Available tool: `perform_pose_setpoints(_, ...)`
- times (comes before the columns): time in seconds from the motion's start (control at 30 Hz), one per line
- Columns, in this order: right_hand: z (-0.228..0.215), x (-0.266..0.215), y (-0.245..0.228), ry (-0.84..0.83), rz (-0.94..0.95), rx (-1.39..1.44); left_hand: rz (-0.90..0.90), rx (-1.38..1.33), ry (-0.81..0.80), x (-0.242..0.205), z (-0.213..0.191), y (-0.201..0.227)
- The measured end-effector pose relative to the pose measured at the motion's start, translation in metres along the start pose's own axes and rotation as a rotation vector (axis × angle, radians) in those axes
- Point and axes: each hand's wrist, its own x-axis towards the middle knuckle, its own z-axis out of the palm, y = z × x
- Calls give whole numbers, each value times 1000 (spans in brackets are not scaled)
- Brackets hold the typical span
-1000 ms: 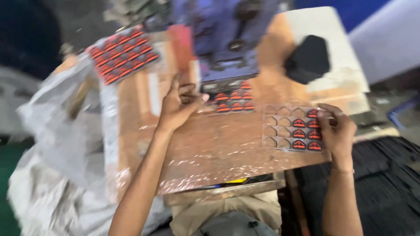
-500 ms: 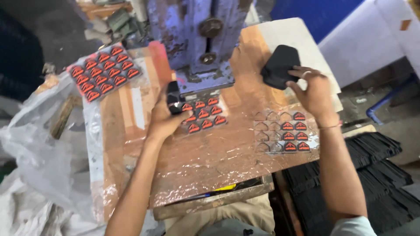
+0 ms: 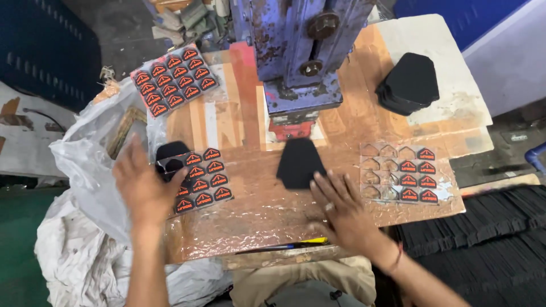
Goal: The person repeatedly picks up small black hexagonal objects and places them under a press machine to apply orange stickers. The person then removes the stickered objects and places them on a plastic sheet on the table.
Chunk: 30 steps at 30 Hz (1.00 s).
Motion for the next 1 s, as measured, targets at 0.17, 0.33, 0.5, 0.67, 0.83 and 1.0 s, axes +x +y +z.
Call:
perform_pose_setpoints(0.17,-6,70,47,-54,-31,-52,665,160,172,7,92,63)
perform_pose_setpoints(0.33,2,82,72,-38,-70,-13,723,126,-109,-7,122,108)
perform_pose_setpoints(0.5,2,84,83,-16,-45,53,684,71,-159,-8,110,108)
perform_pose_setpoints(0.67,-2,83,78,43,-41,136,698,92,-138,-14,109,109)
perform_pose_setpoints(0.83,-10,85,70,78,-40,186,629,63,-152,-16,108,113)
perform_pose_setpoints(1.0,-26,59,62,104,-5,121,656,87,-117,-19,109,112)
